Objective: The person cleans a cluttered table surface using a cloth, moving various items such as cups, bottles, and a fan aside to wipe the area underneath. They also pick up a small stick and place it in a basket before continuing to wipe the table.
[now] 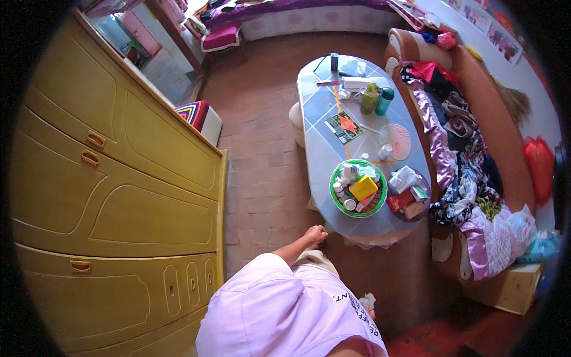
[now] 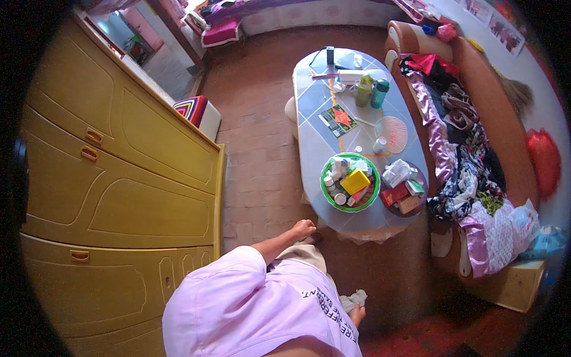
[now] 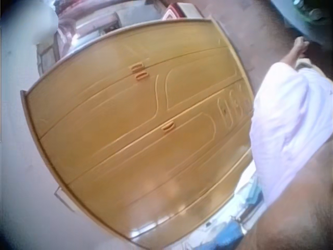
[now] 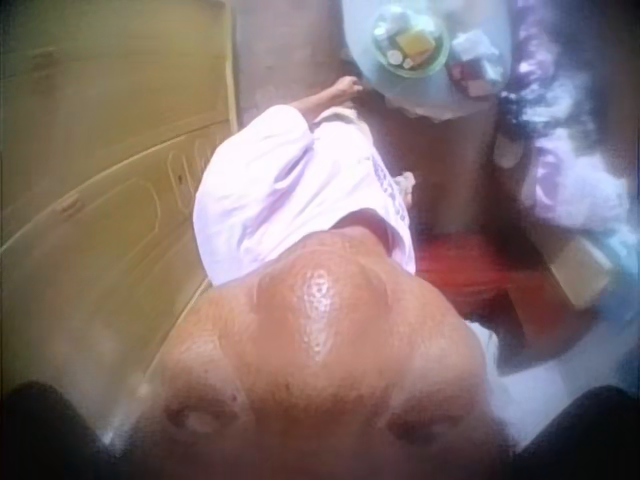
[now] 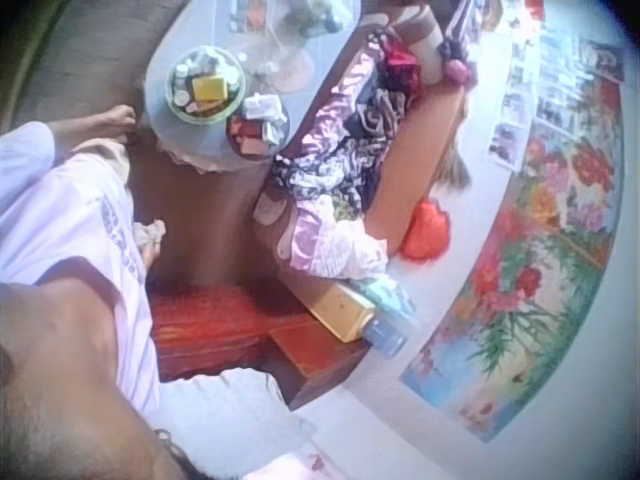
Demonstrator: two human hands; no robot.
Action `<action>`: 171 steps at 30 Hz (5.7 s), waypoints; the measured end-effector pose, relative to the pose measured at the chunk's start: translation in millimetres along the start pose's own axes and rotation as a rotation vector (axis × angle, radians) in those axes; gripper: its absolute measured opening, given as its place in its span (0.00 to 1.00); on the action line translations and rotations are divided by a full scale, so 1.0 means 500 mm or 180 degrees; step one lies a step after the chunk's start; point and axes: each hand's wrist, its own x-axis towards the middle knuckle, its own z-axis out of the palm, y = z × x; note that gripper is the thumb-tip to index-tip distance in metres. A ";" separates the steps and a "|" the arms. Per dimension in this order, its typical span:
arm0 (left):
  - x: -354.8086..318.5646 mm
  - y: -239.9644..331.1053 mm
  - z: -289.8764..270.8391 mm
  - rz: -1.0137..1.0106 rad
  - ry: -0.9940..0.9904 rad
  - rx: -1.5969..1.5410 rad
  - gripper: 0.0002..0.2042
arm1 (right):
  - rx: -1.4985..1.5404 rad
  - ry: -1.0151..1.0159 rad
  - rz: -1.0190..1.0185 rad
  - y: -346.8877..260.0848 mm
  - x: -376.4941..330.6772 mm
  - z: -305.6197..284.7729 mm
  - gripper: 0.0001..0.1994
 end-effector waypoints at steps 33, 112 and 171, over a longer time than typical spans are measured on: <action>0.049 0.015 -0.047 -0.0024 -0.0071 -0.0107 0.16 | 0.0449 -0.0278 -0.0532 -0.034 0.061 0.049 0.16; 0.039 0.044 -0.004 0.0164 -0.0344 0.0103 0.14 | 0.0298 0.0231 -0.0172 0.036 0.010 0.061 0.15; 0.052 0.061 0.315 0.0071 -0.2651 -0.0394 0.04 | 0.3572 0.2166 0.0937 0.309 -0.211 -0.040 0.16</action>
